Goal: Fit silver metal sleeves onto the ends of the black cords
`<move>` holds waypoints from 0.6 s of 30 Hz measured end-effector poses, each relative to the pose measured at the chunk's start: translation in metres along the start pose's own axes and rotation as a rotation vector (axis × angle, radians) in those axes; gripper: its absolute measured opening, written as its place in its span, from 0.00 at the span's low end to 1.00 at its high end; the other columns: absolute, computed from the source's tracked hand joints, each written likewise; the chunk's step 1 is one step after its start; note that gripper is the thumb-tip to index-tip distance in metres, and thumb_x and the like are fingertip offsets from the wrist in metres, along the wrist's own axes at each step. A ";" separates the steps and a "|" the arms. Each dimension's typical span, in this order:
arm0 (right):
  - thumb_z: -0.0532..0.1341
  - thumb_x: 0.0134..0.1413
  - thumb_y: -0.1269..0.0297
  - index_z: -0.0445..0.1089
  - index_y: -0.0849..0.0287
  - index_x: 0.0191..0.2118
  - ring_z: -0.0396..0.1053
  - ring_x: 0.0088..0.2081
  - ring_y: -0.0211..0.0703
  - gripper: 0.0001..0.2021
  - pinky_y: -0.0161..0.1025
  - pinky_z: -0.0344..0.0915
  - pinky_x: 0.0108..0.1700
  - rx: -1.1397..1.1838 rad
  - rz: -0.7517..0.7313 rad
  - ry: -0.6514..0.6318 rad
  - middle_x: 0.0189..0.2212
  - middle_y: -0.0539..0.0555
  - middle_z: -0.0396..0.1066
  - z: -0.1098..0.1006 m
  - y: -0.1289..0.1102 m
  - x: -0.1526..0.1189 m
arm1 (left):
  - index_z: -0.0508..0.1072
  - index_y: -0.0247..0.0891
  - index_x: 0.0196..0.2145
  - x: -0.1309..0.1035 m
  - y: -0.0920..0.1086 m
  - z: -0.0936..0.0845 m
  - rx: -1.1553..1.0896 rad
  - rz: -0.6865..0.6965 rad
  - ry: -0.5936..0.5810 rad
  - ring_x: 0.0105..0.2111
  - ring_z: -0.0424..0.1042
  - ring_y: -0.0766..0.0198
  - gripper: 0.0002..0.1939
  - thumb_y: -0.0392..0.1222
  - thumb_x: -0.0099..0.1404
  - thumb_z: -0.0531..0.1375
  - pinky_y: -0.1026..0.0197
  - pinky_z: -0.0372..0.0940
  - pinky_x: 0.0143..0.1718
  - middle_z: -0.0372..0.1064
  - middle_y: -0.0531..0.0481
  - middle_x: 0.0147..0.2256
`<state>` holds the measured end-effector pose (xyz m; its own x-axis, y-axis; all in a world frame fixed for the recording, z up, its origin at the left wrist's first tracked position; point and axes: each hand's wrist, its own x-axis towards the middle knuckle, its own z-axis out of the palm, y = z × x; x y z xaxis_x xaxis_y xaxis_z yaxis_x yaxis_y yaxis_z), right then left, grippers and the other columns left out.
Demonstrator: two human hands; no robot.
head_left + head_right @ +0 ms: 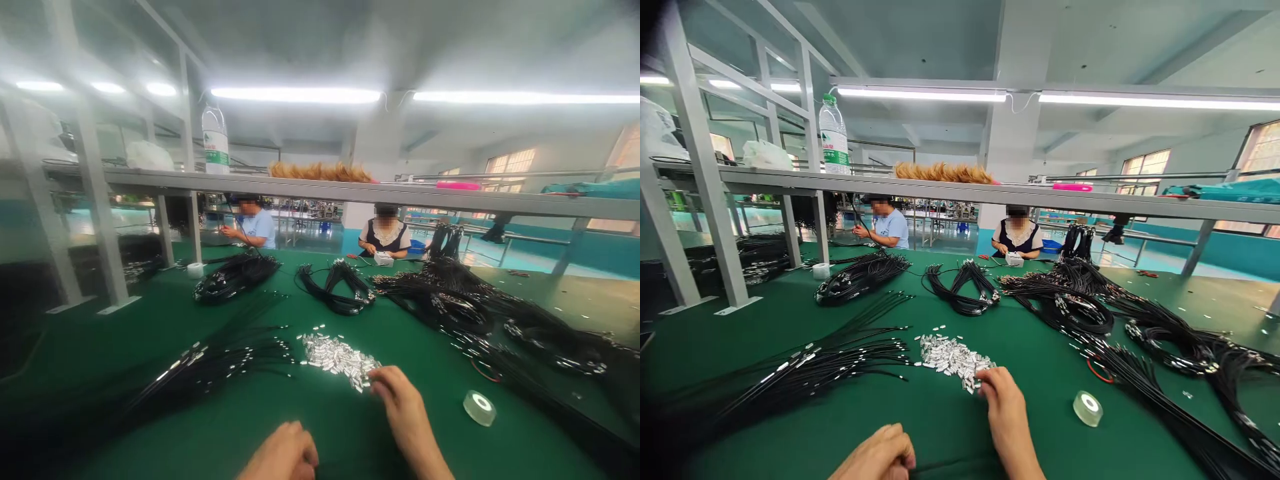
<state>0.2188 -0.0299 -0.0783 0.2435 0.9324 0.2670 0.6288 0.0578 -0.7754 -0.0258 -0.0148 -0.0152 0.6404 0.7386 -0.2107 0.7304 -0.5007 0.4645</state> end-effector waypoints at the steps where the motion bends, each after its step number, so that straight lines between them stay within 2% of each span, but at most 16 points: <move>1: 0.48 0.57 0.58 0.66 0.60 0.42 0.70 0.36 0.41 0.16 0.36 0.64 0.41 0.092 0.065 0.004 0.37 0.57 0.70 -0.010 0.001 0.001 | 0.70 0.39 0.33 0.001 0.002 -0.006 -0.051 0.019 0.048 0.38 0.66 0.64 0.10 0.28 0.59 0.52 0.66 0.58 0.38 0.68 0.52 0.36; 3: 0.55 0.50 0.47 0.65 0.62 0.44 0.72 0.39 0.43 0.24 0.35 0.66 0.43 0.346 0.225 0.005 0.35 0.58 0.72 -0.027 0.000 0.002 | 0.68 0.38 0.32 0.007 0.009 -0.016 -0.126 0.000 0.119 0.35 0.66 0.66 0.11 0.30 0.62 0.48 0.67 0.58 0.36 0.68 0.53 0.34; 5: 0.62 0.39 0.42 0.66 0.63 0.43 0.71 0.41 0.46 0.30 0.35 0.65 0.46 0.607 0.357 0.025 0.33 0.58 0.74 -0.039 -0.007 0.002 | 0.68 0.38 0.35 0.016 0.021 -0.022 -0.191 -0.035 0.121 0.31 0.67 0.66 0.12 0.33 0.66 0.45 0.66 0.58 0.33 0.69 0.53 0.32; 8: 0.68 0.31 0.43 0.69 0.62 0.34 0.71 0.35 0.43 0.28 0.34 0.66 0.40 0.778 0.360 0.090 0.31 0.56 0.74 -0.047 -0.021 0.001 | 0.72 0.41 0.41 0.035 0.044 -0.020 -0.298 0.046 0.084 0.31 0.69 0.64 0.13 0.39 0.65 0.49 0.66 0.59 0.33 0.73 0.54 0.31; 10: 0.69 0.31 0.44 0.70 0.62 0.30 0.69 0.30 0.40 0.25 0.32 0.66 0.35 0.792 0.309 0.117 0.27 0.53 0.72 -0.051 -0.029 0.001 | 0.74 0.42 0.41 0.047 0.056 -0.013 -0.343 0.120 0.136 0.32 0.70 0.63 0.13 0.41 0.63 0.53 0.66 0.59 0.34 0.73 0.53 0.31; 12: 0.68 0.33 0.45 0.72 0.61 0.30 0.68 0.29 0.38 0.24 0.32 0.65 0.34 0.766 0.285 0.151 0.26 0.52 0.71 -0.055 -0.031 0.000 | 0.75 0.41 0.37 0.056 0.063 -0.007 -0.379 0.149 0.222 0.28 0.69 0.64 0.13 0.42 0.64 0.51 0.66 0.59 0.32 0.72 0.53 0.29; 15: 0.67 0.33 0.43 0.74 0.61 0.32 0.67 0.31 0.40 0.25 0.32 0.65 0.35 0.679 0.292 0.172 0.29 0.54 0.72 -0.063 -0.028 0.000 | 0.72 0.39 0.33 0.060 0.059 -0.002 -0.425 0.128 0.326 0.25 0.67 0.65 0.15 0.44 0.67 0.47 0.66 0.58 0.28 0.70 0.53 0.26; 18: 0.65 0.38 0.44 0.75 0.60 0.33 0.66 0.33 0.41 0.23 0.33 0.64 0.36 0.612 0.262 0.110 0.31 0.54 0.72 -0.065 -0.024 -0.001 | 0.71 0.40 0.34 0.058 0.052 -0.003 -0.429 0.138 0.383 0.28 0.68 0.64 0.14 0.47 0.67 0.49 0.67 0.58 0.30 0.69 0.53 0.27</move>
<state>0.2514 -0.0558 -0.0223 0.4250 0.9034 0.0573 0.0144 0.0565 -0.9983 0.0489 0.0035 -0.0006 0.5330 0.8300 0.1644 0.4340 -0.4350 0.7889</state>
